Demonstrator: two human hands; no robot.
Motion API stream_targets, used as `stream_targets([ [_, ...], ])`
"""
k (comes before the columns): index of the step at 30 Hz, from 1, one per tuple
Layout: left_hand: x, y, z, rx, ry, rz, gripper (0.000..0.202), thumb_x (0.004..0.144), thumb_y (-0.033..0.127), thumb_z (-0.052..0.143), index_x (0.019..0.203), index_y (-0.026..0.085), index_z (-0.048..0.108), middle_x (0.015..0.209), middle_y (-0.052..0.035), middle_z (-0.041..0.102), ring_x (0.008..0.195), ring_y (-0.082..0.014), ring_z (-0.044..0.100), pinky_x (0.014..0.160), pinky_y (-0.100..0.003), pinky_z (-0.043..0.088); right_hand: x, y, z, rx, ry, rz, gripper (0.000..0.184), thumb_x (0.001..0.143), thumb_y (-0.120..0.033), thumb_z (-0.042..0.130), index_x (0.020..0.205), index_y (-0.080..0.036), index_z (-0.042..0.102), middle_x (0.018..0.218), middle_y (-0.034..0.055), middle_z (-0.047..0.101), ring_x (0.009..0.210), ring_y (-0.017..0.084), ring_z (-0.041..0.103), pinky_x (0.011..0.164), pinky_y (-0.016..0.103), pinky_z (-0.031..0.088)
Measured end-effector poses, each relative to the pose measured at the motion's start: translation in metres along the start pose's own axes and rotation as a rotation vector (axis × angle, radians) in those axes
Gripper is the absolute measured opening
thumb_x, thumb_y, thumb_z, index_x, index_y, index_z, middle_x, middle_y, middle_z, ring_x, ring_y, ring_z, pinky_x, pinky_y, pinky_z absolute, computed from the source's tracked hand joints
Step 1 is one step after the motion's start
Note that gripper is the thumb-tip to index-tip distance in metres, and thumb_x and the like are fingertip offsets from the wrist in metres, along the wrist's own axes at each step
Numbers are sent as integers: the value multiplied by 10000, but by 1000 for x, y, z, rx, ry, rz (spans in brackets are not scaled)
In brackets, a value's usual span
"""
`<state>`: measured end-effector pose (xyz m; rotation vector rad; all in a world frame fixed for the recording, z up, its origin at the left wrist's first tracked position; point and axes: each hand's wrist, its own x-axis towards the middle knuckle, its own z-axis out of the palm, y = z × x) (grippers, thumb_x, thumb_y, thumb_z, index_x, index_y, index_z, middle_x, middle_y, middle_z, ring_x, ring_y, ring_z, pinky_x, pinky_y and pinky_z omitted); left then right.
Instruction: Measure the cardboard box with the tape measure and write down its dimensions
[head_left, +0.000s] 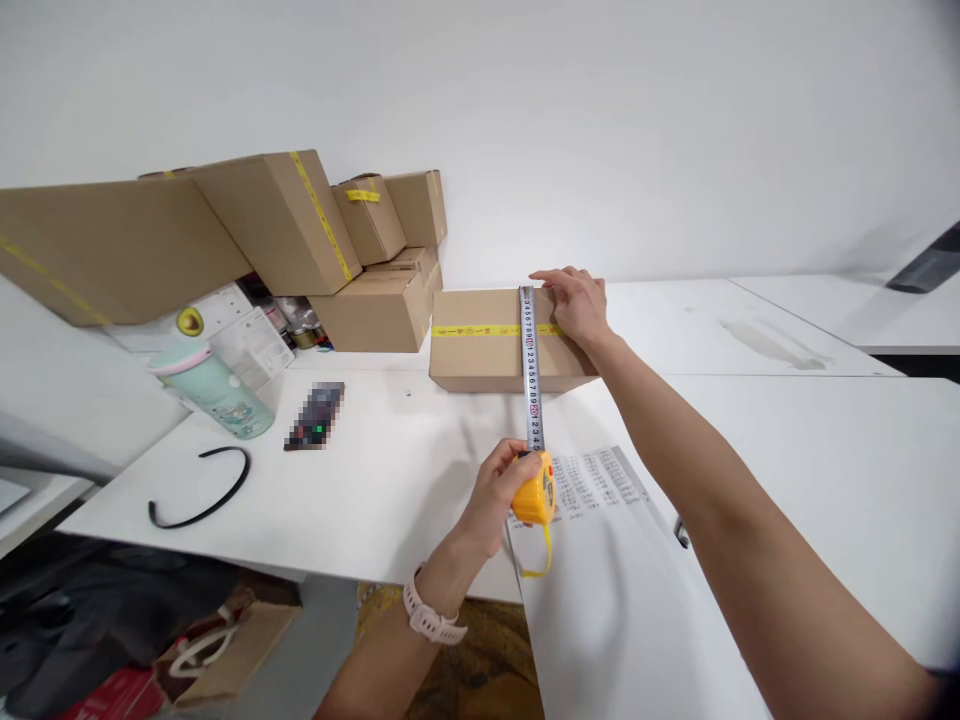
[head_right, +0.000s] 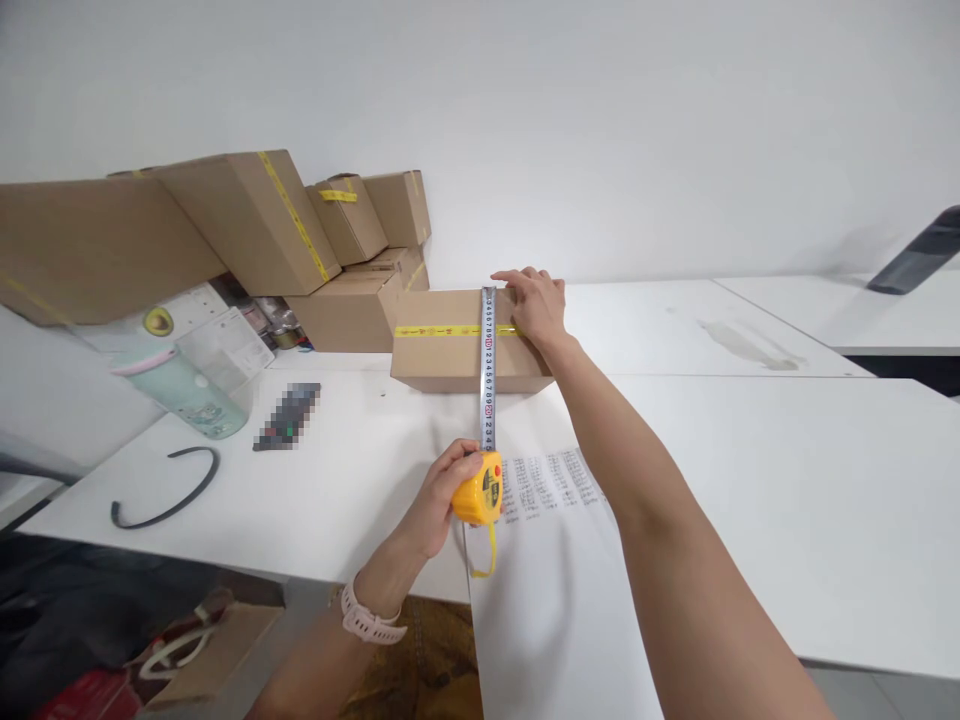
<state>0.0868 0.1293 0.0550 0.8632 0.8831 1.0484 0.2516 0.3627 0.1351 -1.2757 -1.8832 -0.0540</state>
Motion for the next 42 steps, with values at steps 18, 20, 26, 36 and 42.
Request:
stream_targets([
  [18, 11, -23, -6, 126, 49, 4, 388, 792, 536, 718, 1000, 242, 571, 913, 8, 600, 640, -108, 601, 496, -204, 462, -4, 7, 2, 0, -50, -87, 452, 1017, -297, 346, 1239, -297, 740, 1071, 118, 665, 1040, 339, 505, 947, 556, 338],
  [20, 12, -24, -6, 127, 53, -1, 375, 795, 525, 718, 992, 241, 575, 912, 8, 605, 641, -106, 600, 540, -220, 495, -5, 8, 2, 7, -49, -89, 453, 1015, -301, 345, 1240, -296, 738, 1078, 118, 665, 1044, 340, 503, 950, 562, 338],
  [26, 8, -26, -6, 66, 19, 0, 366, 791, 506, 733, 966, 235, 559, 899, 6, 614, 664, -125, 629, 599, -268, 559, -12, -4, 1, -86, -37, -32, 470, 1032, -422, 315, 1274, -295, 697, 1072, 127, 664, 1086, 363, 485, 976, 572, 313],
  [36, -46, -21, 10, -118, -44, 14, 462, 726, 531, 787, 986, 226, 556, 898, -16, 648, 668, -158, 657, 644, -320, 587, -51, -24, 0, -207, 72, -49, 547, 1048, -487, 197, 1147, -271, 690, 1079, 141, 652, 1104, 356, 479, 996, 558, 296],
  [42, -71, -35, 11, -102, -141, -59, 416, 750, 473, 799, 988, 224, 566, 880, -16, 642, 674, -133, 623, 639, -277, 527, -99, -14, 12, -182, 42, -58, 407, 1028, -385, 321, 1098, -289, 711, 1151, 120, 672, 1124, 342, 512, 1009, 553, 312],
])
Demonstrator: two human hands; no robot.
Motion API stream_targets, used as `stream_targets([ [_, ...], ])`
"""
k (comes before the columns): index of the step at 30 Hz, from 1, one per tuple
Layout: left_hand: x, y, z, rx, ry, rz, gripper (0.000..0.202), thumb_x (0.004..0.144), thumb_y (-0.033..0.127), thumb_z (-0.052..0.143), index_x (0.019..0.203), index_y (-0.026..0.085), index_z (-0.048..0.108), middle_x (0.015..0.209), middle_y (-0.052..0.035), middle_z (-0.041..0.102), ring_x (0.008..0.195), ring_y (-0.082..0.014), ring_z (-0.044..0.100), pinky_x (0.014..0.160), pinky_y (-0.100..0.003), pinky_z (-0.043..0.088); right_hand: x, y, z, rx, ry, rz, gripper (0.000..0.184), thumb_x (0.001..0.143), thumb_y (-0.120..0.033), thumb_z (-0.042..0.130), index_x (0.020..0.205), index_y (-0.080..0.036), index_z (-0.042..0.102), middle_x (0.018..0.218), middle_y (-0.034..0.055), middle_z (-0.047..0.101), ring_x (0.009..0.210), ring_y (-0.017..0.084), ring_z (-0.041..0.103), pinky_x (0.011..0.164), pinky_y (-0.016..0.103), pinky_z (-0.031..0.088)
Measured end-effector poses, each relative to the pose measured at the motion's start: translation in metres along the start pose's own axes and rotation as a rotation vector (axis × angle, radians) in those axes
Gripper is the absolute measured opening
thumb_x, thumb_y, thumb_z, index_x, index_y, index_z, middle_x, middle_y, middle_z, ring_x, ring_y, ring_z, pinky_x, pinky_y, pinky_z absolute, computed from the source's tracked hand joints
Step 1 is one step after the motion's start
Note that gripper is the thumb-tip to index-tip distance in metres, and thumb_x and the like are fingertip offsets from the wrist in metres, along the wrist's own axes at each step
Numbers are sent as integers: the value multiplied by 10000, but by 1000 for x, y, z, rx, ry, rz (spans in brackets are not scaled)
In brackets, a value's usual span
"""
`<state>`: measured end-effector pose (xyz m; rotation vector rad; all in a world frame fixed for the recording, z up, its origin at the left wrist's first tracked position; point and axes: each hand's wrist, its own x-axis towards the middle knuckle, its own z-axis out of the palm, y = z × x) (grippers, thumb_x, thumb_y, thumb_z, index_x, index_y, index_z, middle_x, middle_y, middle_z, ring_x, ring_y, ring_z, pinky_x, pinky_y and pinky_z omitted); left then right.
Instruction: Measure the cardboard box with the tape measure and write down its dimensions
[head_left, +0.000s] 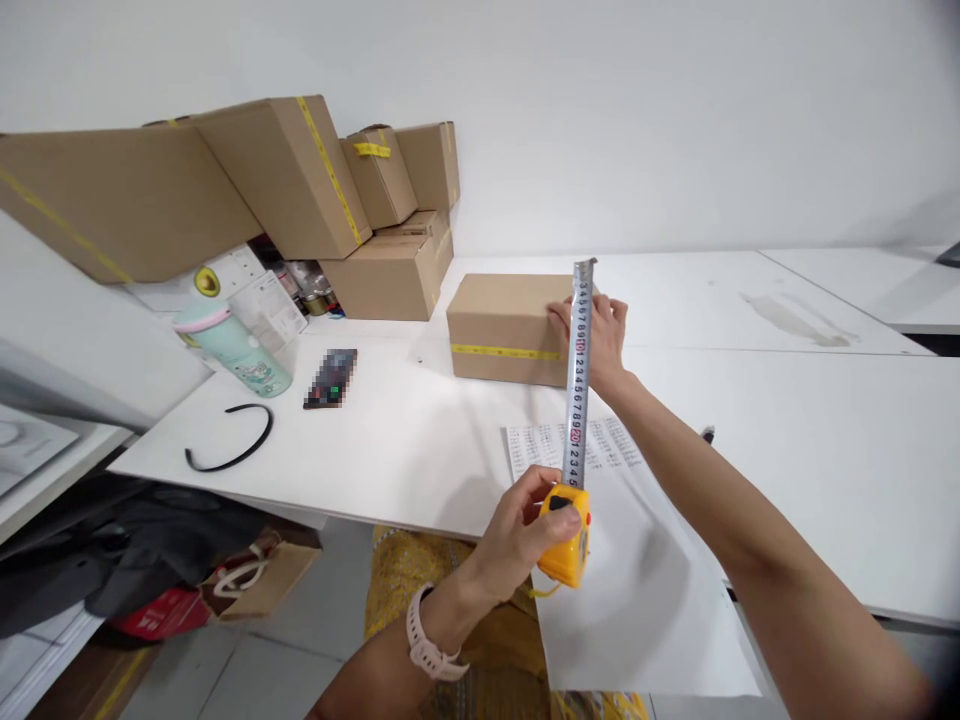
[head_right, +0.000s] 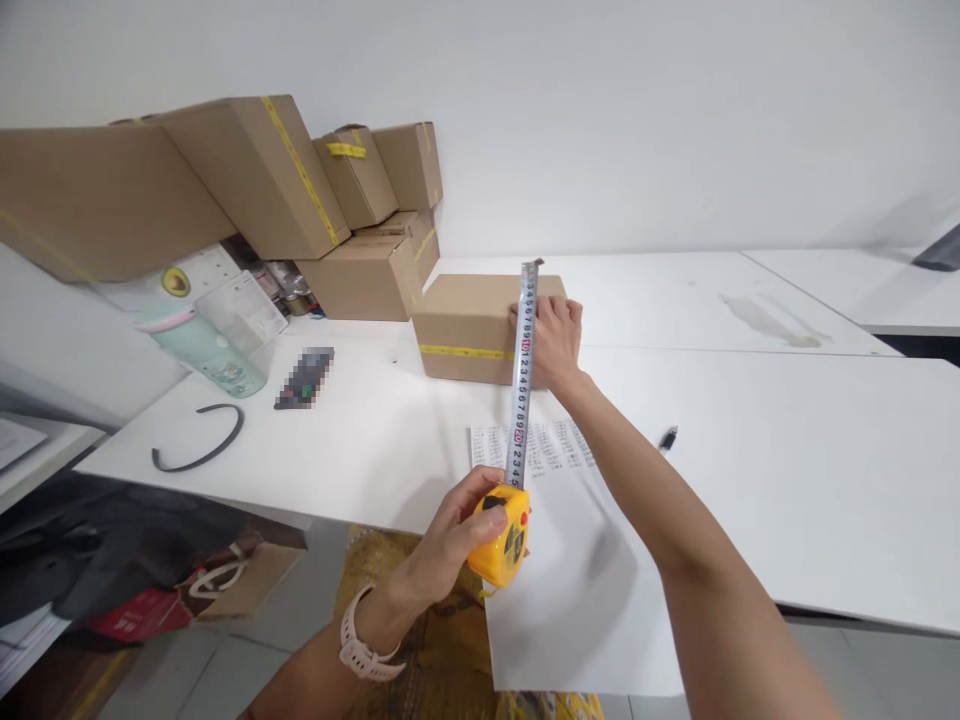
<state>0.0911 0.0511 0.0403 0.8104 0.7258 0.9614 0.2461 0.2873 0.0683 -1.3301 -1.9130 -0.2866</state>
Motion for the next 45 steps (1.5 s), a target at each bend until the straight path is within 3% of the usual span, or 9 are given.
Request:
stream_targets([
  [8, -17, -11, -6, 326, -81, -113, 356, 721, 428, 801, 927, 208, 612, 811, -9, 581, 665, -115, 479, 586, -255, 390, -56, 24, -92, 812, 62, 625, 596, 967, -684, 251, 1149, -306, 673, 958, 125, 702, 945, 332, 651, 835, 533, 491],
  [13, -21, -20, -2, 507, -140, -192, 412, 712, 409, 807, 1024, 208, 626, 794, 3, 568, 654, -115, 445, 589, -263, 385, -96, 19, -146, 837, 114, 734, 271, 867, -557, 651, 991, -317, 675, 679, 72, 595, 734, 303, 623, 685, 485, 473],
  [16, -20, -26, 2, 499, -87, -126, 704, 681, 399, 843, 1295, 231, 542, 961, -32, 608, 719, -134, 524, 639, -277, 455, -135, 1, -148, 821, 61, 728, 281, 893, -559, 630, 1026, -314, 664, 700, 49, 635, 668, 254, 604, 647, 436, 488],
  [21, -15, -17, 2, 613, -1, -33, 876, 715, 410, 830, 1445, 248, 374, 1126, -68, 613, 762, -136, 575, 707, -310, 519, -184, -24, -136, 719, -459, 556, 481, 949, -609, 530, 1241, -241, 629, 690, 21, 676, 594, 185, 606, 622, 341, 507],
  [26, -10, 15, -20, 866, 226, 76, 783, 778, 401, 763, 1424, 239, 352, 1149, -80, 660, 838, -177, 636, 715, -317, 543, -174, 38, -126, -41, -316, 782, 458, 952, -628, 438, 1019, -207, 605, 724, 79, 671, 678, 257, 629, 699, 401, 457],
  [31, 7, 47, -52, 1491, 611, 98, 732, 824, 435, 710, 1438, 237, 364, 1222, -103, 685, 1044, -309, 684, 882, -466, 534, -168, 94, -107, -348, -596, 839, 516, 913, -622, 484, 1170, -179, 543, 788, 133, 679, 767, 328, 638, 723, 432, 428],
  [35, 27, 59, -77, 1776, 674, -31, 657, 902, 415, 610, 1470, 175, 383, 1254, -162, 679, 1188, -364, 627, 913, -495, 516, -173, 104, -102, -188, -585, 775, 293, 897, -385, 505, 1084, -195, 627, 741, 94, 662, 718, 285, 620, 709, 421, 445],
  [39, 40, 63, -94, 1932, 637, -77, 558, 916, 349, 594, 1417, 130, 482, 1276, -182, 674, 1181, -376, 606, 924, -504, 504, -176, 97, -125, 445, -289, 904, 263, 880, -390, 565, 1001, -203, 705, 752, 75, 689, 738, 251, 659, 765, 439, 522],
  [45, 35, 13, -50, 1976, 430, 430, 335, 985, 339, 539, 1211, 127, 667, 1204, -166, 730, 1071, -323, 655, 925, -480, 519, -174, 47, -150, 1004, -170, 760, 351, 785, -449, 807, 1065, -281, 680, 958, 56, 778, 938, 238, 722, 859, 398, 567],
])
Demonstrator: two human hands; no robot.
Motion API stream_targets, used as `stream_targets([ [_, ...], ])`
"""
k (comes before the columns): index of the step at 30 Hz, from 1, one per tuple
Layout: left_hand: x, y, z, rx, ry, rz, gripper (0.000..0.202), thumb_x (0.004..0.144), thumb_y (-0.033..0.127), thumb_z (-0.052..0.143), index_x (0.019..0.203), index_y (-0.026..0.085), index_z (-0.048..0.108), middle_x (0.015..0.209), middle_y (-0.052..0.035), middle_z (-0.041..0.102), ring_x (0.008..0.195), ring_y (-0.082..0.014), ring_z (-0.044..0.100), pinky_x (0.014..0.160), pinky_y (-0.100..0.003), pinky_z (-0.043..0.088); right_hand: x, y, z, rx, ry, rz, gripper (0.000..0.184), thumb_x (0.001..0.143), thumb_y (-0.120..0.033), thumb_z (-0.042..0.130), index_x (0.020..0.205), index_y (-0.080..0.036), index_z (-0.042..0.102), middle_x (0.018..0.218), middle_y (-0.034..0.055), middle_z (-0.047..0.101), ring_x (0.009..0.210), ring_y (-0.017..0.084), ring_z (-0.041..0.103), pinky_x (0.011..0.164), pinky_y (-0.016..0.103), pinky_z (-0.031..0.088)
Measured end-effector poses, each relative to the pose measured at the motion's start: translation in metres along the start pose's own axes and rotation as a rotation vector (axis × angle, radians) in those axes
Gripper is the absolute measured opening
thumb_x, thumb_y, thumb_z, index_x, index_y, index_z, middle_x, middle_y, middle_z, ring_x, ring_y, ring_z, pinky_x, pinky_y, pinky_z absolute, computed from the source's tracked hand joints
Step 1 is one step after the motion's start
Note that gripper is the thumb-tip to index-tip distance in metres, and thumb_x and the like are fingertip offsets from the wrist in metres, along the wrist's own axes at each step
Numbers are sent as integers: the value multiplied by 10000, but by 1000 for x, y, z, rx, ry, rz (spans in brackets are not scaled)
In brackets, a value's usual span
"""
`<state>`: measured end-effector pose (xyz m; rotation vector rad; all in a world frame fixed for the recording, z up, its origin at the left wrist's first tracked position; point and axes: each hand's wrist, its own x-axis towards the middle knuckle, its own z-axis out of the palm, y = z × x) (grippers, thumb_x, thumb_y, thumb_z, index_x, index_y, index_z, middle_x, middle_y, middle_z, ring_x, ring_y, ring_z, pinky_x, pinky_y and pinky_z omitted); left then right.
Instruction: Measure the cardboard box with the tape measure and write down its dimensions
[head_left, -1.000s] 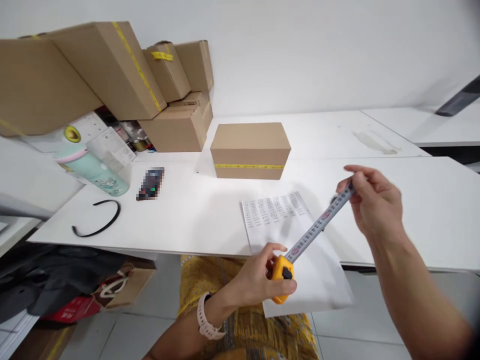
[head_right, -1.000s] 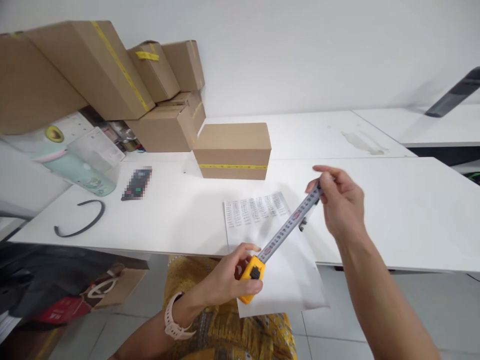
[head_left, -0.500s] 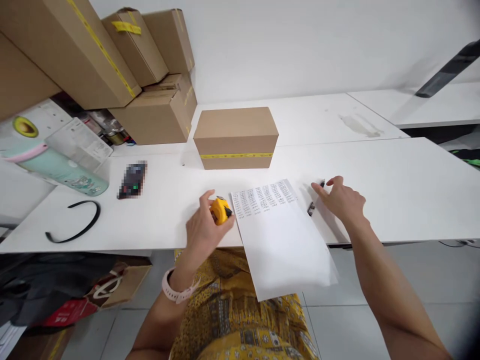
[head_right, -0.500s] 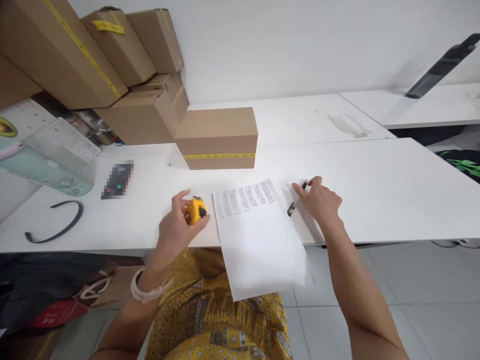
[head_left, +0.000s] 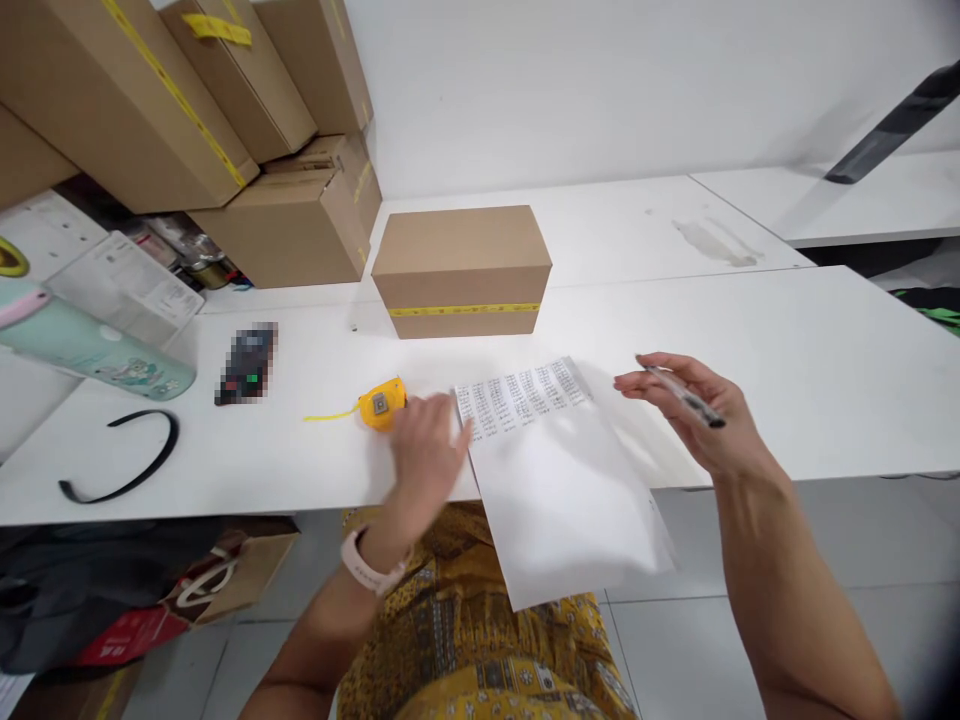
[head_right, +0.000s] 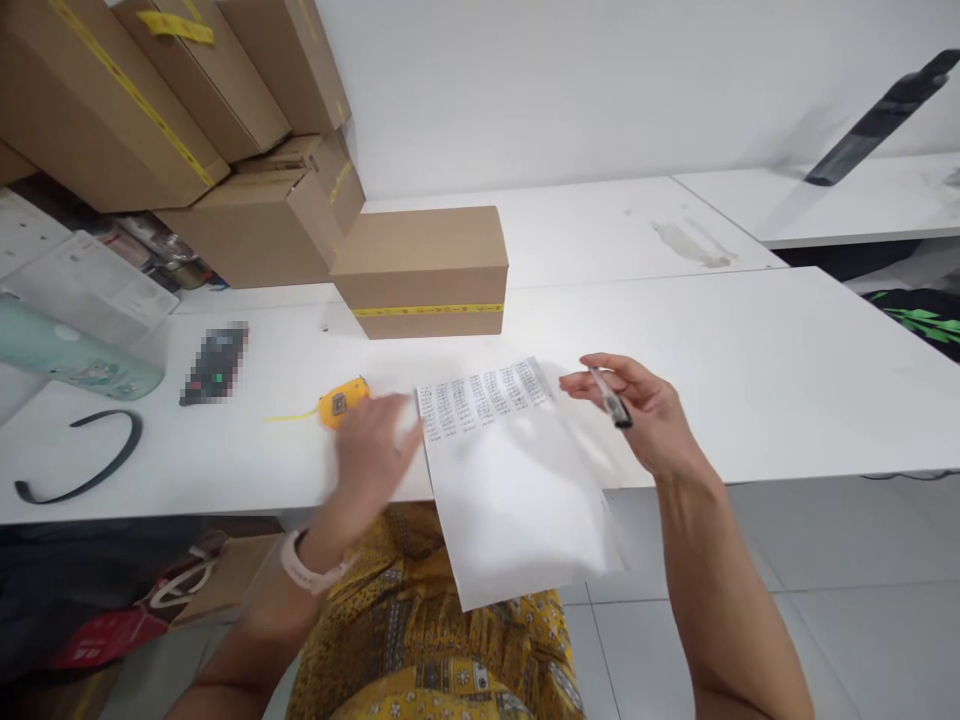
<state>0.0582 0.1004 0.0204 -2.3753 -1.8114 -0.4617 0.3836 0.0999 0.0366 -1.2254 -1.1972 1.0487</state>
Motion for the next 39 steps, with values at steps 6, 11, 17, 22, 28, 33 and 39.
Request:
stream_targets([
  [6, -32, 100, 21, -79, -355, 299, 645, 985, 505, 556, 1470, 83, 508, 1598, -190, 435, 1005, -257, 708, 715, -334, 589, -7, 20, 59, -82, -54, -82, 375, 902, -601, 644, 810, -243, 585, 648, 0, 640, 633, 161, 591, 682, 323, 502],
  [11, -25, 109, 24, -3, -464, 298, 791, 948, 581, 587, 1535, 73, 435, 1645, -235, 316, 966, -257, 729, 755, -330, 608, 0, 48, 78, 59, -183, 129, 515, 941, -699, 489, 1162, -274, 678, 948, 49, 740, 927, 212, 681, 903, 390, 516],
  [17, -18, 105, 16, -31, -507, 309, 813, 935, 604, 593, 1523, 63, 441, 1644, -248, 308, 950, -255, 732, 780, -343, 618, 11, 52, 79, -104, -92, 184, 433, 789, -611, 751, 699, -211, 612, 663, -9, 580, 627, 137, 511, 601, 308, 427],
  [22, -13, 109, 15, -75, -516, 299, 854, 882, 602, 671, 1481, 25, 479, 1613, -302, 339, 910, -268, 741, 733, -347, 617, 17, 48, 77, -105, -122, 133, 404, 767, -560, 787, 810, -214, 582, 687, -14, 611, 620, 131, 515, 589, 292, 415],
  [28, -13, 112, 18, -77, -493, 304, 815, 865, 579, 709, 1468, 65, 518, 1598, -284, 382, 851, -260, 733, 671, -340, 603, 15, 55, 78, -247, -13, 100, 457, 822, -573, 720, 639, -213, 507, 560, -42, 456, 523, 102, 369, 493, 279, 299],
  [33, -15, 113, 23, -62, -470, 310, 791, 872, 583, 699, 1454, 71, 542, 1598, -273, 390, 801, -238, 729, 641, -323, 598, 14, 59, 79, -231, -3, 119, 378, 785, -499, 769, 685, -212, 544, 628, -24, 529, 537, 110, 418, 489, 278, 319],
  [39, -16, 113, 25, -65, -454, 317, 868, 857, 578, 719, 1489, 29, 491, 1588, -296, 389, 798, -243, 732, 627, -322, 601, 14, 65, 78, -297, 27, 23, 354, 811, -368, 717, 621, -224, 457, 564, -50, 425, 530, 101, 354, 497, 275, 273],
])
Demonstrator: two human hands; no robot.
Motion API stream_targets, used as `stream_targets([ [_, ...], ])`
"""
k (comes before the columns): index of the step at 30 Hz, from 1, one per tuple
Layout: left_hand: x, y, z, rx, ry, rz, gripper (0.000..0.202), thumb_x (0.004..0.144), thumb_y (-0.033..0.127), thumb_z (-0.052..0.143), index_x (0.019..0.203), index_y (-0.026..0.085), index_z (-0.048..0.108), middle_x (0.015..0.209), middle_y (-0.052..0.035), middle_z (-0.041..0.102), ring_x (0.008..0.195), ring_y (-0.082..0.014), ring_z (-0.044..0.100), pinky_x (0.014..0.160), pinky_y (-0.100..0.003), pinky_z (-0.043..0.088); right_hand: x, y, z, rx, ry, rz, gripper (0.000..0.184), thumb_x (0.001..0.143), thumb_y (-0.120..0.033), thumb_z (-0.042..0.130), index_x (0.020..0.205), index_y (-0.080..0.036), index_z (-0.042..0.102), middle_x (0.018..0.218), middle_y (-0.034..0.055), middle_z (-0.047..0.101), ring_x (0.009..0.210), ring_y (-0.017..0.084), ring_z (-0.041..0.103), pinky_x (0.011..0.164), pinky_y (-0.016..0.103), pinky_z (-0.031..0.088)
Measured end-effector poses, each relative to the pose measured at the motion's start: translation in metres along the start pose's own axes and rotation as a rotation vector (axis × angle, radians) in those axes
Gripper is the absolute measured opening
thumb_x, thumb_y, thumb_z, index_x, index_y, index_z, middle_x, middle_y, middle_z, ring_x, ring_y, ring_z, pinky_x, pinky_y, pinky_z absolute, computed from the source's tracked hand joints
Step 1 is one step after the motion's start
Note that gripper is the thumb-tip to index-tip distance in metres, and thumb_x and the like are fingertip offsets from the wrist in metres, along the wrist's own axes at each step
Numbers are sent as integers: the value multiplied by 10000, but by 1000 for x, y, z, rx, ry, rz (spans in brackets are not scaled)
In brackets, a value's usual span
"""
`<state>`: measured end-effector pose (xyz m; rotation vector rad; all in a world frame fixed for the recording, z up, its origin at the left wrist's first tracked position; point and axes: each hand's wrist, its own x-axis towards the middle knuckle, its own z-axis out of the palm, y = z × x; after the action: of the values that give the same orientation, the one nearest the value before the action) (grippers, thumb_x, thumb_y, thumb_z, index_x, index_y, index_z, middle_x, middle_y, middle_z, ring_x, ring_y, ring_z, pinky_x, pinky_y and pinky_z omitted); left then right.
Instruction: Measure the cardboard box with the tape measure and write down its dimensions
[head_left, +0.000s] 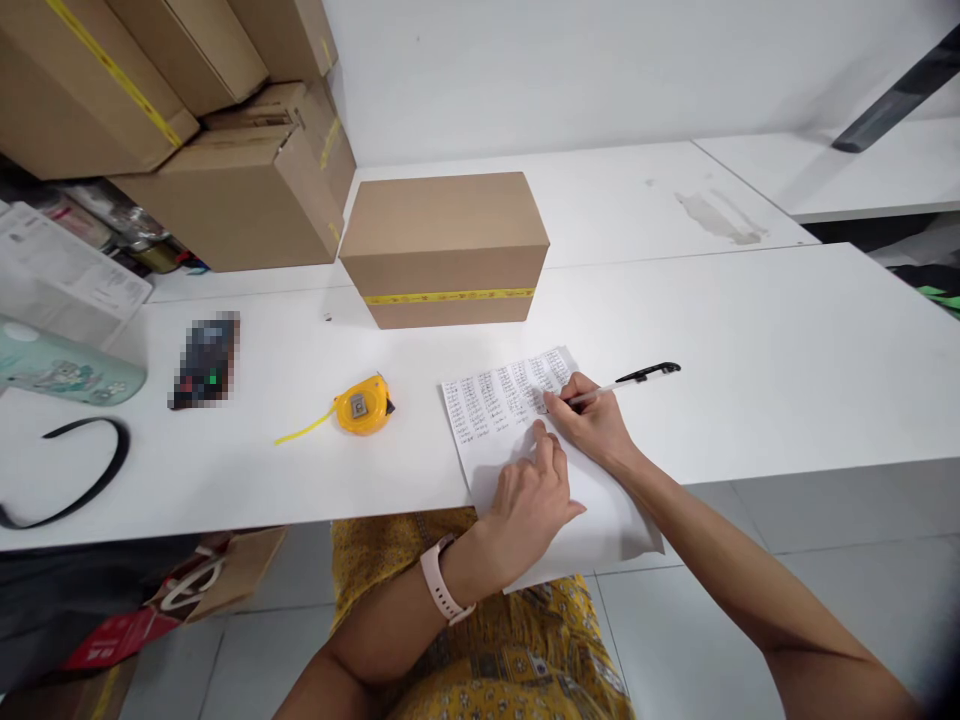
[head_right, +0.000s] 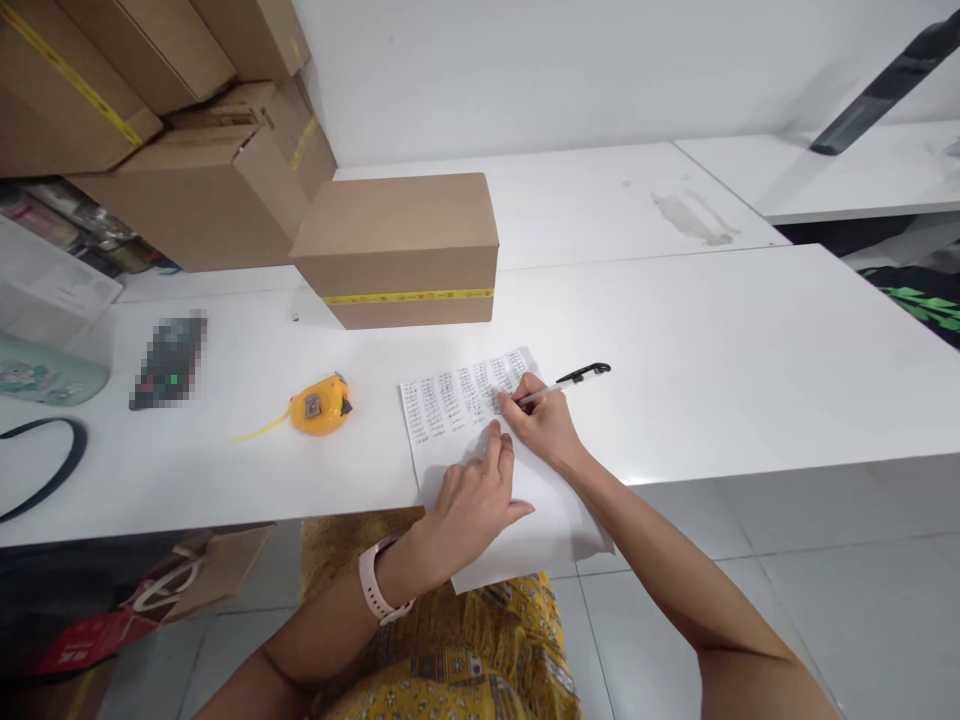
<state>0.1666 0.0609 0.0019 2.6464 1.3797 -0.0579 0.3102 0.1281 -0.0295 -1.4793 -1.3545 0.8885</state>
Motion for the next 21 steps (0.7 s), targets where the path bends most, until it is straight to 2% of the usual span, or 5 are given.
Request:
stream_targets([
  [9, 0, -1, -1, -25, -24, 5, 858, 869, 576, 707, 1486, 21, 489, 1591, -299, 382, 758, -234, 719, 611, -338, 592, 0, 3, -1, -19, -20, -21, 345, 834, -370, 698, 632, -227, 457, 582, -47, 422, 545, 108, 349, 507, 283, 275],
  [15, 1, 0, -2, -42, -40, -9, 830, 872, 562, 711, 1493, 56, 493, 1594, -294, 382, 778, -240, 719, 618, -341, 588, -1, 0, 1, -15, -21, -19, 352, 812, -369, 710, 622, -229, 449, 573, -49, 413, 544, 108, 340, 508, 282, 287],
  [21, 0, 0, -2, -14, -28, -5, 860, 867, 577, 709, 1486, 22, 489, 1587, -291, 395, 748, -219, 712, 609, -324, 593, -1, -1, 0, 2, -41, -11, 330, 811, -338, 694, 625, -228, 445, 581, -49, 415, 543, 107, 350, 505, 279, 282],
])
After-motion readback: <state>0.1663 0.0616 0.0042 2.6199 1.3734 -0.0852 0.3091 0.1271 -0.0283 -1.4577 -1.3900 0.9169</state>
